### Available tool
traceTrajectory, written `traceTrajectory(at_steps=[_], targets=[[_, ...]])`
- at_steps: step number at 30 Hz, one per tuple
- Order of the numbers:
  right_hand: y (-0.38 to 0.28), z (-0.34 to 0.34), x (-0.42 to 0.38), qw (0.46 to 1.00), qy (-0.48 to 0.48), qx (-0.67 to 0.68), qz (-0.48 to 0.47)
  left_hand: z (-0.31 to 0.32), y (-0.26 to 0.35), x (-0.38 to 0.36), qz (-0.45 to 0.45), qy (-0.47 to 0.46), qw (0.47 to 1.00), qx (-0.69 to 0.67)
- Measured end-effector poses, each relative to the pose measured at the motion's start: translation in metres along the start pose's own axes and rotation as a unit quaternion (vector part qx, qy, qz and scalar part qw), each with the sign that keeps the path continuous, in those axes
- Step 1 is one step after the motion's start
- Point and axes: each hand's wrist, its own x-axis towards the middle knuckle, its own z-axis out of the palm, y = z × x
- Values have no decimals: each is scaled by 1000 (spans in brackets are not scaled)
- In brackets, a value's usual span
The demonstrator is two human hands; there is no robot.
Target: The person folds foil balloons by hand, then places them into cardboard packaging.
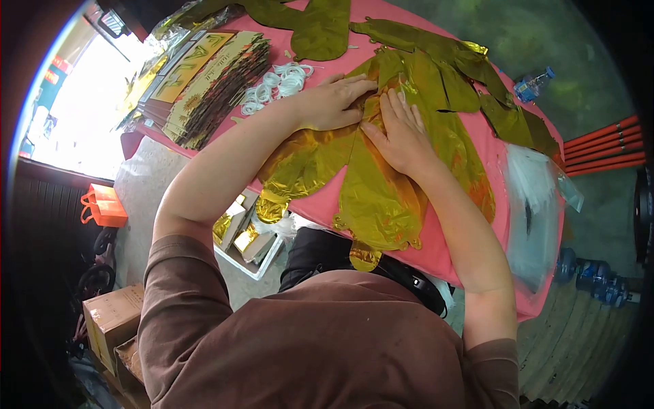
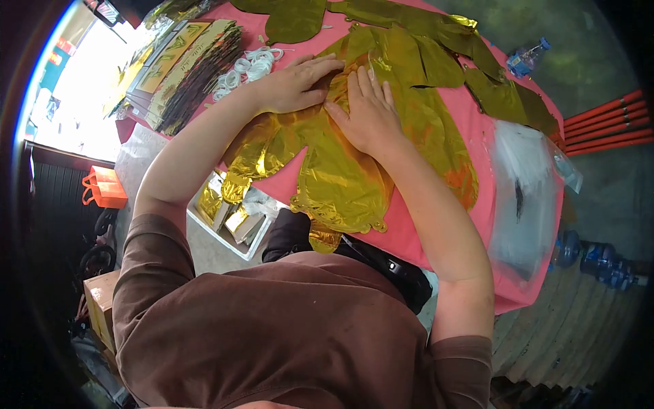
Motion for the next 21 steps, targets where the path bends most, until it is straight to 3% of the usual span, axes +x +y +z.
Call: traceTrajectory(at_steps=[4, 10, 20, 21], targets=[[1, 1, 0, 1000, 2, -14, 5, -1, -5, 3, -11, 16, 997, -79], [1, 3, 0, 1000, 11, -21, 4, 2, -3, 1, 1, 84, 996, -24], [2, 5, 1, 1000, 15, -20, -4, -5, -2, 4, -43, 37, 998, -38], [3, 6, 1, 1000, 19, -24, -6, -2, -4, 4, -5, 62, 998, -19]])
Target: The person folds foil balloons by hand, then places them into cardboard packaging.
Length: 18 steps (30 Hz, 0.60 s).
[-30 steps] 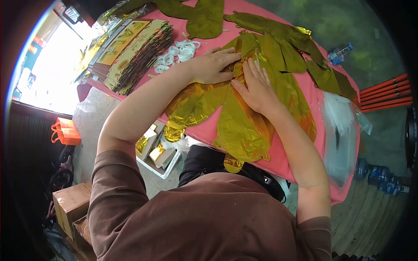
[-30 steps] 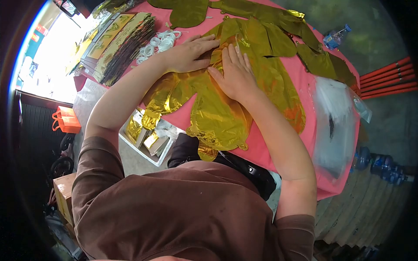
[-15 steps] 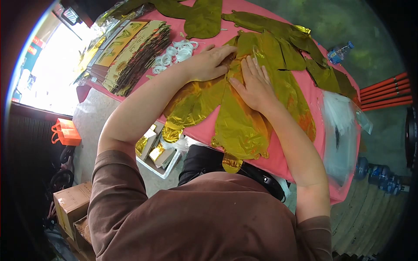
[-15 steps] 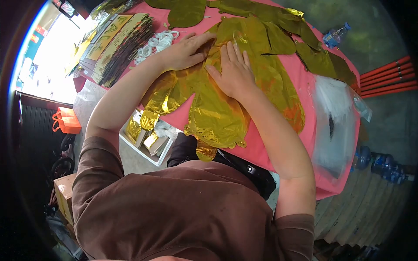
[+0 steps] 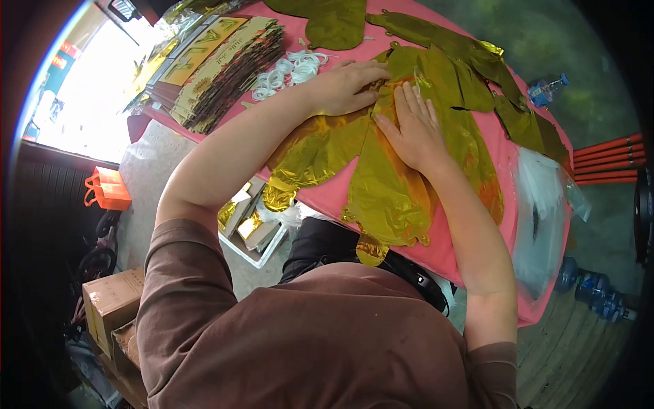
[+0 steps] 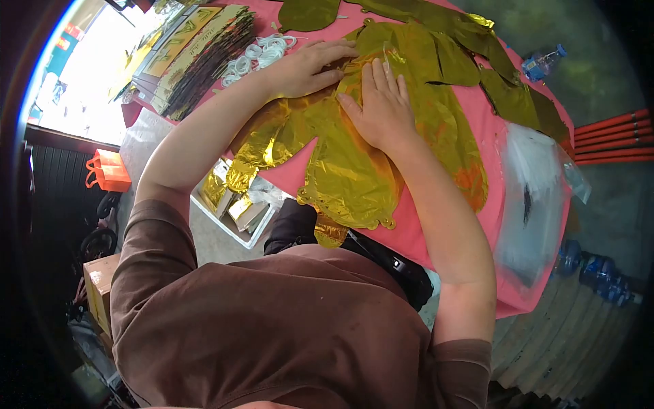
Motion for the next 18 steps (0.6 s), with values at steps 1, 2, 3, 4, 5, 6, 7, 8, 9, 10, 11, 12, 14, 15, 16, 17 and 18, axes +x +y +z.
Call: traceTrajectory(at_steps=[1, 2, 3, 4, 5, 6, 7, 8, 9, 10, 11, 12, 14, 15, 16, 17, 18], targets=[[1, 1, -1, 1000, 3, -4, 0, 3, -2, 0, 40, 24, 999, 16], [1, 0, -1, 1000, 2, -3, 0, 6, -4, -1, 40, 24, 999, 15], [0, -1, -1, 1000, 2, -2, -1, 4, -1, -1, 35, 15, 999, 33], [0, -1, -1, 1000, 3, 0, -2, 3, 1, -2, 30, 7, 998, 51], [0, -1, -1, 1000, 2, 1, -3, 4, 1, -2, 29, 7, 998, 51], [0, 0, -1, 1000, 4, -1, -3, 5, 2, -2, 21, 13, 998, 54], [0, 0, -1, 1000, 7, -2, -3, 5, 2, -3, 14, 18, 998, 56], [0, 1, -1, 1000, 7, -2, -2, 5, 2, -3, 15, 18, 998, 56], [0, 1, -1, 1000, 8, -2, -3, 5, 2, -3, 9, 23, 999, 40], [0, 1, -1, 1000, 11, -2, -3, 4, 3, -1, 5, 29, 999, 25], [0, 0, -1, 1000, 16, -3, 1, 3, 4, 0, 12, 28, 999, 27], [-1, -1, -2, 1000, 15, 0, 1, 3, 4, -1, 1, 31, 999, 18], [-3, -2, -2, 1000, 26, 2, 7, -2, -1, 3, 3, 34, 999, 15], [-4, -2, -2, 1000, 23, 4, 10, -7, -3, 6, 2, 13, 1000, 16], [-5, -1, -2, 1000, 19, 7, 12, -11, -4, 11, -1, -8, 1000, 17], [-4, 0, -2, 1000, 26, 6, 15, -12, -4, 16, 6, -8, 1000, 21], [-4, 2, -2, 1000, 23, 9, 16, -19, 2, 21, -24, -20, 999, 42]])
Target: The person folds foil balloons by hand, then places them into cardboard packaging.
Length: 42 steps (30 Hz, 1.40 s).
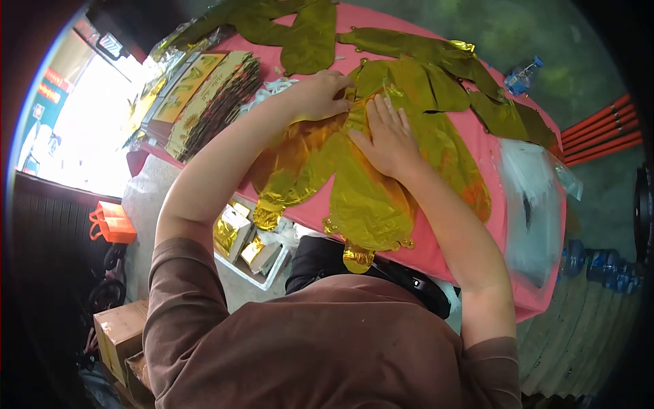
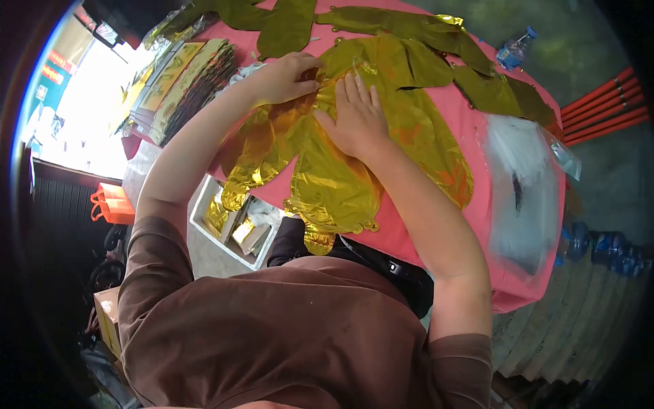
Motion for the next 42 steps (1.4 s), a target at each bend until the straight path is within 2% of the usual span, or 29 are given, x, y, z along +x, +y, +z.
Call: traceTrajectory(at_steps=[2, 8, 10, 14, 16, 20, 22, 23, 24, 25, 26, 27, 28, 29, 31, 33, 35, 36, 38, 42], targets=[[-1, 1, 1, 1000, 1, 3, 2, -5, 5, 9, -28, -12, 999, 24], [-3, -1, 1, 1000, -19, 2, 13, 28, 10, 57, 36, -9, 999, 24], [-4, 1, 0, 1000, 19, 24, 5, 38, 6, 73, 35, 5, 999, -19], [-6, -1, 0, 1000, 6, 4, 16, 56, -1, 93, 61, 17, 998, -23], [-5, 2, -1, 999, 31, 20, 2, 63, -5, 95, 29, 33, 990, -134], [-9, 2, -18, 996, 73, 44, -3, 71, -11, 97, 50, 65, 986, -148], [-18, -14, -44, 997, 9, 77, -30, 70, -9, 95, 54, 61, 990, -111], [-21, -26, -67, 986, -13, 136, -92, 69, -7, 95, 54, 60, 990, -114], [-21, -39, -90, 968, -41, 195, -151, 73, -5, 94, 65, 72, 993, -64], [-23, -56, -101, 940, -109, 276, -166, 74, -3, 92, 76, 85, 993, -9], [-22, -71, -107, 901, -174, 354, -180, 74, 0, 90, 74, 86, 993, -13], [-13, -82, -112, 901, -177, 354, -178, 74, 4, 89, 88, 103, 990, 46], [-3, -91, -117, 883, -218, 402, -104, 74, 7, 88, 103, 118, 982, 105], [6, -98, -121, 858, -256, 445, -30, 73, 10, 87, 104, 117, 982, 103], [25, -109, -111, 914, -102, 385, 78, 70, 14, 88, 88, 66, 982, 155], [64, -100, -94, 962, 16, 258, 92, 68, 18, 88, 102, 53, 978, 174], [93, -91, -84, 990, 53, 66, 114, 65, 19, 90, 117, 41, 973, 197], [102, -86, -80, 989, 56, 66, 116, 66, 18, 90, 128, 38, 969, 208], [114, -77, -73, 992, 32, -17, 119, 67, 16, 91, 141, 33, 965, 220], [123, -66, -61, 985, 41, -36, 161, 67, 15, 93, 145, 19, 957, 250]])
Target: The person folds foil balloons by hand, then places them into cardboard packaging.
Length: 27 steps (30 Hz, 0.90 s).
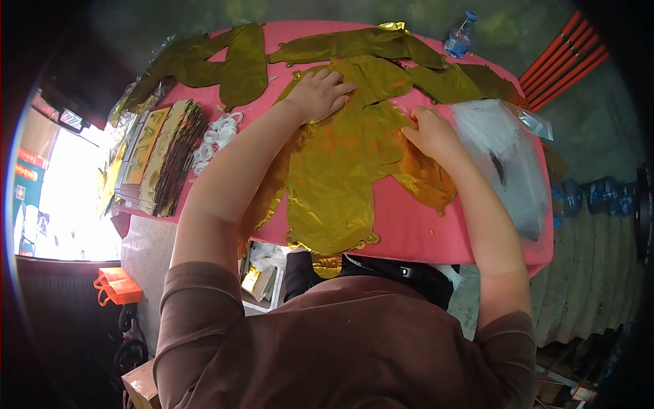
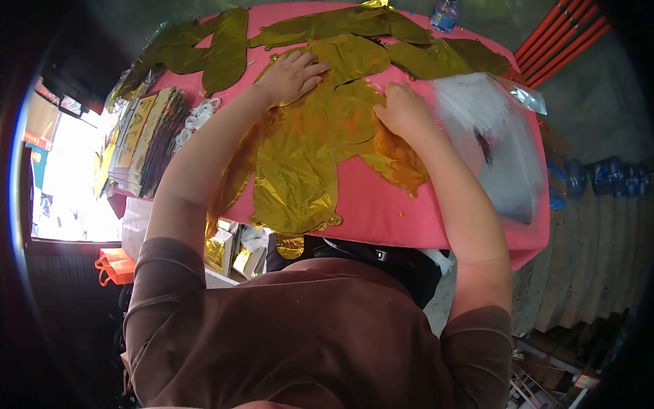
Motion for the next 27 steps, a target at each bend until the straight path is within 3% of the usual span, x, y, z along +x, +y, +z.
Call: traceTrajectory(at_steps=[2, 6, 9, 11, 15, 19, 21, 22, 24, 25, 27], targets=[[1, -2, 8, 997, -40, 43, 53, -1, 0, 0, -2, -7, 1000, 0], [20, 1, 26, 980, -129, 147, 42, -1, 0, 0, 2, 4, 1000, -8], [19, -7, 33, 951, -158, 266, 30, 0, -1, -1, 0, 4, 1000, -6], [-1, -34, 36, 887, -240, 384, 88, 3, -2, -1, 7, 7, 1000, 4], [-30, -49, 57, 865, -271, 419, 47, 10, -5, 0, 17, 40, 999, -9], [-62, -29, 70, 831, -256, 495, -12, -2, -3, -2, 10, 9, 1000, 12], [-78, -16, 65, 770, -247, 588, -29, 8, -16, -1, 39, 44, 998, -21], [-80, -15, 60, 769, -248, 588, -31, 14, -21, -3, 64, 78, 993, -56], [-84, -11, 50, 699, -263, 662, -68, 15, -19, -3, 39, 45, 997, -42], [-78, -6, 52, 698, -266, 661, -70, 11, -14, -3, 16, 13, 999, -31], [-53, 9, 54, 778, -111, 617, -42, 3, -4, -4, 4, 31, 999, -21]])
